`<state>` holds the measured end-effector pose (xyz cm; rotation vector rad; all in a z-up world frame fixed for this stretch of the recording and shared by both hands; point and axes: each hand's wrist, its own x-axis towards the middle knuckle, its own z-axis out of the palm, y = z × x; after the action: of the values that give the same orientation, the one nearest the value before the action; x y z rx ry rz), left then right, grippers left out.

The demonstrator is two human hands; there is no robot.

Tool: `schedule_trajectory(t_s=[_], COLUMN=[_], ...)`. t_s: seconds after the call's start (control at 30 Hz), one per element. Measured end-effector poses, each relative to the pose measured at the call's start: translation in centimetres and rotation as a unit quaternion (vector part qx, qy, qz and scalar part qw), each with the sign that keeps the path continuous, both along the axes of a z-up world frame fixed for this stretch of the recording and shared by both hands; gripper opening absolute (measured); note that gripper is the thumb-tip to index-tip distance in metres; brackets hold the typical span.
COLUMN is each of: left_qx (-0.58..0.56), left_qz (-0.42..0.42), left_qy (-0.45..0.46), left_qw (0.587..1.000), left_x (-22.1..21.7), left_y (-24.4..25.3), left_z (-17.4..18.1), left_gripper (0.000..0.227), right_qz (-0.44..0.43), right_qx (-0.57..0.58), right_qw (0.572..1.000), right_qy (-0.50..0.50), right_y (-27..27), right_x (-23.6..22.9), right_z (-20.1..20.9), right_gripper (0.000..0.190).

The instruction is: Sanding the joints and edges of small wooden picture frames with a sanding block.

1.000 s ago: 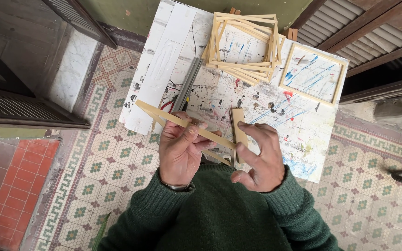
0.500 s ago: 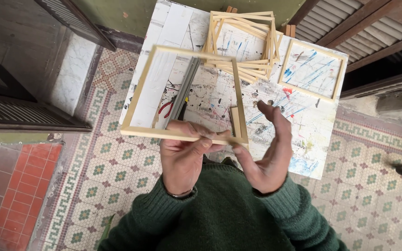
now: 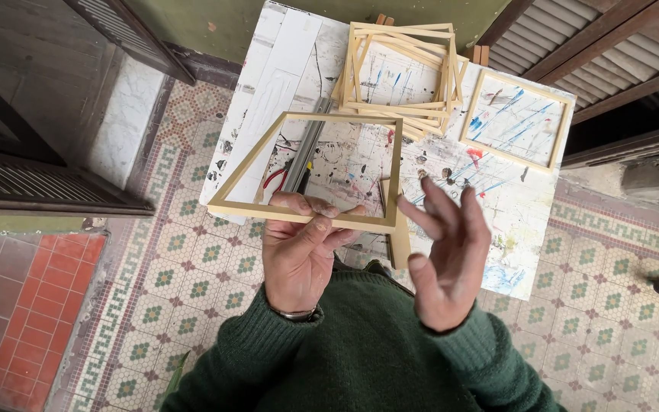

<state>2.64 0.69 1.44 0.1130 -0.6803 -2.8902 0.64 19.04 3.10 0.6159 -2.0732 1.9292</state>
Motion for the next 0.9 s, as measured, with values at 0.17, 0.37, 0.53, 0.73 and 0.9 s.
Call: schedule_trajectory(t_s=[0.17, 0.37, 0.53, 0.73, 0.9], left_qx=[0.003, -0.014, -0.196, -0.170, -0.183], left_qz=[0.016, 0.005, 0.045, 0.020, -0.071], left_qy=[0.002, -0.005, 0.101, 0.132, 0.211], left_qw=[1.000, 1.000, 0.974, 0.976, 0.958], left_x=[-0.1, -0.2, 0.7, 1.0, 0.8], left_y=[-0.1, -0.1, 0.4, 0.5, -0.8], left_z=[-0.7, -0.4, 0.3, 1.6, -0.1], left_gripper=[0.017, 0.015, 0.021, 0.024, 0.022], right_qz=[0.040, 0.062, -0.036, -0.076, 0.159], right_qx=[-0.024, -0.082, -0.018, -0.062, -0.206], right_qw=[0.999, 0.994, 0.998, 0.994, 0.919], right_qy=[0.027, 0.029, -0.038, -0.055, -0.295], right_y=[0.0, 0.9, 0.1, 0.1, 2.3], right_x=[2.4, 2.7, 1.0, 0.3, -2.7], right_z=[1.4, 0.4, 0.6, 0.0, 1.4], right_gripper=[0.078, 0.075, 0.081, 0.076, 0.087])
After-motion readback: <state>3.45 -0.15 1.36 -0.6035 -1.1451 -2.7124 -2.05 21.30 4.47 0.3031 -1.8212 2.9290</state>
